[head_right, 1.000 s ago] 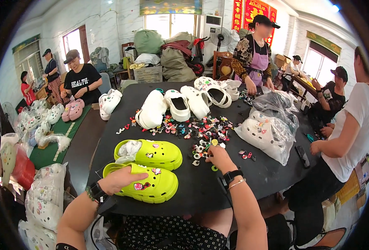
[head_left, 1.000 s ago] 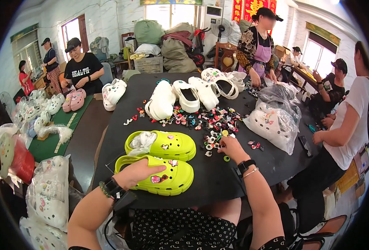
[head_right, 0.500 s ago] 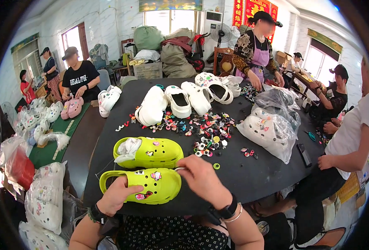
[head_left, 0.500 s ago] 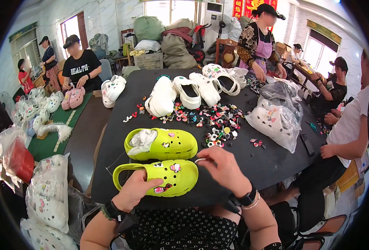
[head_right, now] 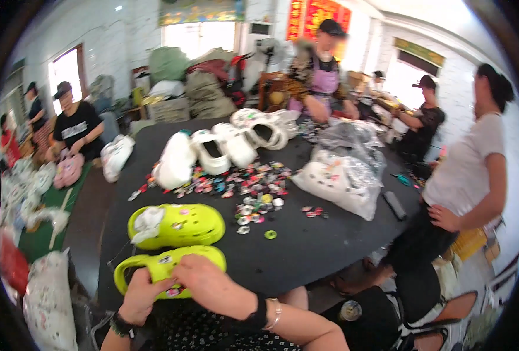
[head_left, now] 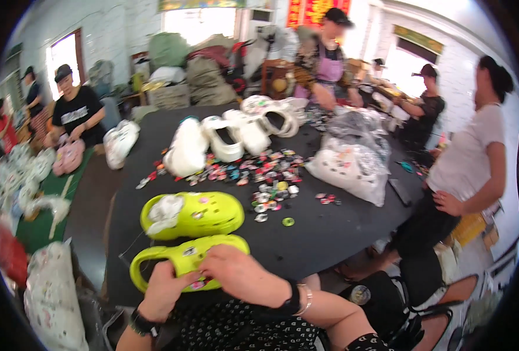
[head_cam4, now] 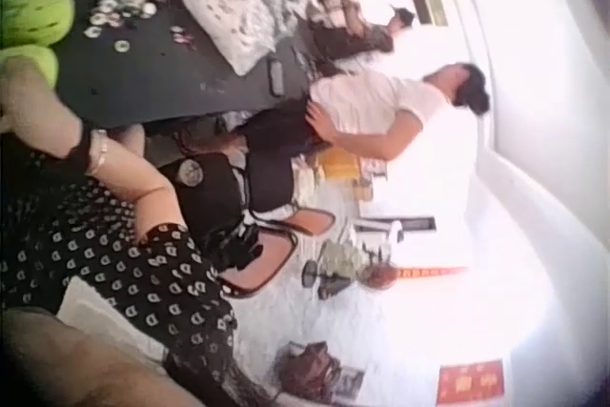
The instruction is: The person is assembling and decorating rubber clogs by inserting decorative charms and packaging them in plastic bags.
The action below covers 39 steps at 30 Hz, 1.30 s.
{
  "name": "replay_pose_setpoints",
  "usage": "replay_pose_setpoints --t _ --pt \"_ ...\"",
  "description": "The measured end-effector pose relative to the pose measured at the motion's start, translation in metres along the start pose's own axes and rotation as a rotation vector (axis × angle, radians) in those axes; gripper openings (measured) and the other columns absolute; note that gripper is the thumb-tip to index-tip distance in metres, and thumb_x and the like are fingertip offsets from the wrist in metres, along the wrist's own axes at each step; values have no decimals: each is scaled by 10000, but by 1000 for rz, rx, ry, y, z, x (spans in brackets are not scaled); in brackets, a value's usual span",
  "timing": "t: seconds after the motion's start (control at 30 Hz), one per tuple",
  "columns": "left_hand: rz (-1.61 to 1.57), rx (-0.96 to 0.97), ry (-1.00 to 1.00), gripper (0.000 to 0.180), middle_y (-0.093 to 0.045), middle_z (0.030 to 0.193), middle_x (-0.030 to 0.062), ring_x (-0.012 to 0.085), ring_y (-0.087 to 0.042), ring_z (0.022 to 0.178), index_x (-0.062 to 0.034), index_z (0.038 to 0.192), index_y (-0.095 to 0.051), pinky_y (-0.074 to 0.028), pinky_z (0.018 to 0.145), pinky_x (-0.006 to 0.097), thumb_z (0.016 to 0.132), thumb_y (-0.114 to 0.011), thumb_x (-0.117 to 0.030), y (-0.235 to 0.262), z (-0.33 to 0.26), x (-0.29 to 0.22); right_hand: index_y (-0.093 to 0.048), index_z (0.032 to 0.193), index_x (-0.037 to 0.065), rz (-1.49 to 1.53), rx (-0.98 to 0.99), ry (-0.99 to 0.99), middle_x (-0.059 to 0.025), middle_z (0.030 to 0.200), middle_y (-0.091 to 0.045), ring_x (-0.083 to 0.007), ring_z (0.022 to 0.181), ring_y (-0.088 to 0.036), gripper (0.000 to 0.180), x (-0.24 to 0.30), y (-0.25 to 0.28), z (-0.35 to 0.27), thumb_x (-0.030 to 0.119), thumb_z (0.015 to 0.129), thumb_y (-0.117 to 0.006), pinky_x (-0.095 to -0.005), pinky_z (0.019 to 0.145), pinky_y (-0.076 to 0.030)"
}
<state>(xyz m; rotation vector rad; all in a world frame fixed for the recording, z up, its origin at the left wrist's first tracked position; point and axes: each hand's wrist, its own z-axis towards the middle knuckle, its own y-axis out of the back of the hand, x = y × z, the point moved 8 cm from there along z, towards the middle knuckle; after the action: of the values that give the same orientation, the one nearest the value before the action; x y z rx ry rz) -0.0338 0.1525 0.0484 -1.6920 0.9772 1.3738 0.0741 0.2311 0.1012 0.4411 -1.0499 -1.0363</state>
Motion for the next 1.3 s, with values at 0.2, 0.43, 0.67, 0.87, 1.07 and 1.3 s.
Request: replay_pose_setpoints --t 0.2,0.43,0.67,0.87,1.07,1.3 --pt "-65 -38 -79 336 -703 1014 75 130 -661 910 47 1119 -636 -514 821 270 791 -706 53 6 -2 8 -557 903 27 -28 56 14 -135 886 -554 -329 897 -573 156 16 -3 5 13 754 -601 -418 768 -468" --pt "47 -73 -5 229 -679 961 49 113 -632 813 40 1060 -647 -490 698 245 884 -713 -91 -11 -22 -15 -557 921 -9 -18 89 14 -169 889 -586 -345 890 -585 129 13 -4 1 36 804 -589 -424 753 -466" --pt "-4 -97 -50 195 -680 894 39 112 -630 789 35 1023 -657 -486 691 239 881 -715 -86 -4 -16 -5 -574 964 -16 -52 109 -100 -170 890 -577 -345 898 -584 170 17 -2 11 51 808 -581 -428 755 -468" --pt "118 -114 -105 197 -680 894 36 106 -618 776 38 1025 -657 -479 682 240 885 -713 -88 0 -17 -13 -598 935 -9 -143 65 -18 -144 942 -555 -316 934 -567 173 15 -2 11 64 779 -607 -411 800 -466" --pt "230 -115 -119 177 -683 902 31 101 -616 768 30 1026 -663 -477 686 242 887 -702 -71 4 -13 -9 -607 933 1 -85 108 -1 -141 1002 -536 -322 966 -552 215 13 -3 8 76 736 -650 -406 811 -463" --pt "61 -74 -134 291 -702 988 79 121 -652 869 56 1060 -628 -495 807 260 776 -674 104 7 2 7 -582 1129 43 -456 -24 4 -203 1326 -479 -387 1151 -530 468 18 8 34 85 689 -733 -446 866 -485"
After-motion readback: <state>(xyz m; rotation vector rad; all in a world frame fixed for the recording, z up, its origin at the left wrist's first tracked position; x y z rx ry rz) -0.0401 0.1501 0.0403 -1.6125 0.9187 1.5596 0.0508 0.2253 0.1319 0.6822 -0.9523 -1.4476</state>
